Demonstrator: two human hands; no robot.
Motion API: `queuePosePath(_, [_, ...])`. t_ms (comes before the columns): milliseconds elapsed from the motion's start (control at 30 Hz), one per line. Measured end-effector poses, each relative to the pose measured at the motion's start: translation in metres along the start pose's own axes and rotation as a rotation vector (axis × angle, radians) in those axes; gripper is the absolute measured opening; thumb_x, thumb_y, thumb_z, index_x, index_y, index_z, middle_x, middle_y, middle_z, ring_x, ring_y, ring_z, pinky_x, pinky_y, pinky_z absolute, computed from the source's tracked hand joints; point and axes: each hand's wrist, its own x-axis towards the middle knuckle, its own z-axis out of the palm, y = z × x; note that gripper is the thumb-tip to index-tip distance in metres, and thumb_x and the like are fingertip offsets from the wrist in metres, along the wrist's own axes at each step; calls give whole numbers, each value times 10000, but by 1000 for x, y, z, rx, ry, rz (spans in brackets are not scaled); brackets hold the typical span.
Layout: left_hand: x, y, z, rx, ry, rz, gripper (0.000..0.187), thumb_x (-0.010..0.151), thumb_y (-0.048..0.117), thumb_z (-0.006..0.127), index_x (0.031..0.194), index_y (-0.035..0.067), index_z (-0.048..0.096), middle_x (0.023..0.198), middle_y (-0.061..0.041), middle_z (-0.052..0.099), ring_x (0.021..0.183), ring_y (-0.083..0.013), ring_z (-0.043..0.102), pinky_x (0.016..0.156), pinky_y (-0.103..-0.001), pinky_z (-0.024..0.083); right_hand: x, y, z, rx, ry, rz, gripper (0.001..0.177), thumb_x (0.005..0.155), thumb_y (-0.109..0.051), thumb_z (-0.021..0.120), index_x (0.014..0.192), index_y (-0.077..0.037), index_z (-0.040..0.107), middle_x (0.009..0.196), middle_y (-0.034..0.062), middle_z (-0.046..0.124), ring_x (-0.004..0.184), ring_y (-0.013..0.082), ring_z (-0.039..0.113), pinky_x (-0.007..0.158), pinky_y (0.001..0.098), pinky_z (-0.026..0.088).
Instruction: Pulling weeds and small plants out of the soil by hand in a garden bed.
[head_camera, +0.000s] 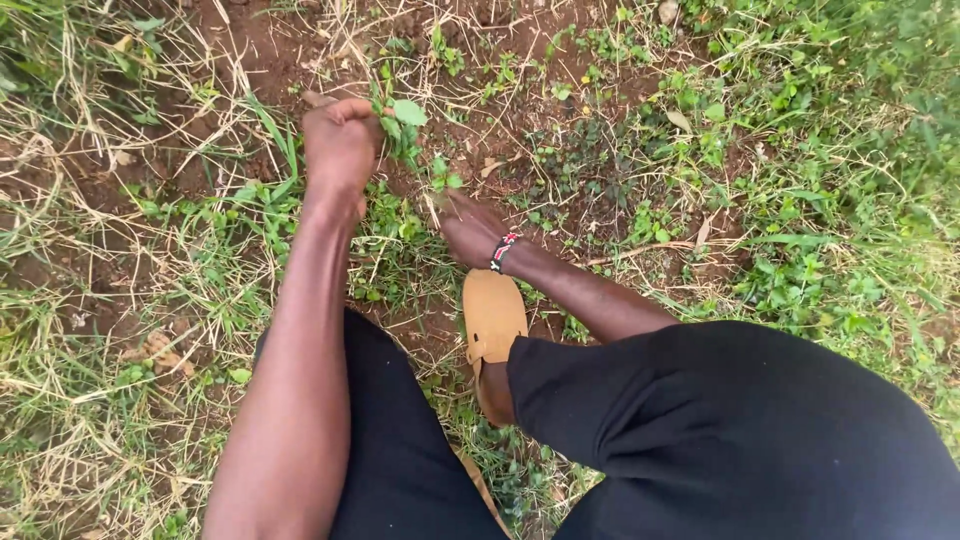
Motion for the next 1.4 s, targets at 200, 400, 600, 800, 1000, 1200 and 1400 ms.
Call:
queuePosePath(200, [-17, 14, -10, -1, 57, -31, 243, 808, -105, 536, 734, 31, 723, 632, -6, 615, 523, -57, 462, 504, -240, 426, 24, -19, -9, 201, -44, -98, 695, 684, 98, 611, 1349, -105, 603, 1646, 88, 192, 1425, 431, 274, 1097, 482, 384])
queuePosePath(400, [-11, 5, -14, 1, 36, 26, 251, 826, -105, 553, 766, 38, 750, 646, -5, 653, 526, -55, 476, 504, -233, 405, 32, 11, -10, 516, 114, 173, 178, 993, -105, 676, 1146, -15, 696, 1000, 212, 733, 851, 297, 726, 824, 434, 592])
queuePosePath(600, [-34, 42, 27, 58, -27, -110, 243, 857, -70, 508, 801, 47, 715, 608, -11, 616, 437, -111, 520, 346, -290, 472, -42, 19, -128, 1043, 622, 36, 122, 985, -5, 602, 1001, -42, 717, 952, 118, 769, 750, 118, 734, 668, 264, 636])
queuePosePath(800, [-8, -11, 119, -141, -135, -280, 273, 855, -55, 465, 828, 70, 706, 640, -69, 676, 438, -129, 560, 339, -283, 483, -181, -39, -240, 1253, 667, -33, 113, 991, 52, 607, 1068, 37, 689, 953, 93, 742, 841, 123, 742, 633, 265, 633])
queuePosePath(1000, [33, -73, 136, 266, -168, 22, 294, 892, -75, 511, 793, 78, 741, 770, -58, 716, 608, -66, 612, 520, -235, 497, -199, -14, -238, 1254, 853, -82, 91, 1029, 58, 605, 1069, 28, 681, 949, 107, 736, 798, 124, 701, 613, 246, 553])
queuePosePath(1200, [-6, -26, 101, 28, -334, -92, 286, 975, -68, 502, 824, 33, 723, 841, -107, 731, 674, -124, 656, 755, -269, 655, -191, 38, -192, 1169, 811, -19, 415, 1038, 92, 587, 1427, 29, 457, 980, 101, 720, 893, 138, 737, 643, 231, 569])
queuePosePath(1400, [-43, 19, 131, 116, -510, -191, 280, 900, -105, 511, 861, 48, 742, 769, -81, 681, 567, -113, 527, 515, -277, 482, -148, 87, -144, 878, 598, 130, 642, 954, 112, 635, 1506, 40, 314, 936, 84, 751, 876, 133, 759, 756, 209, 618])
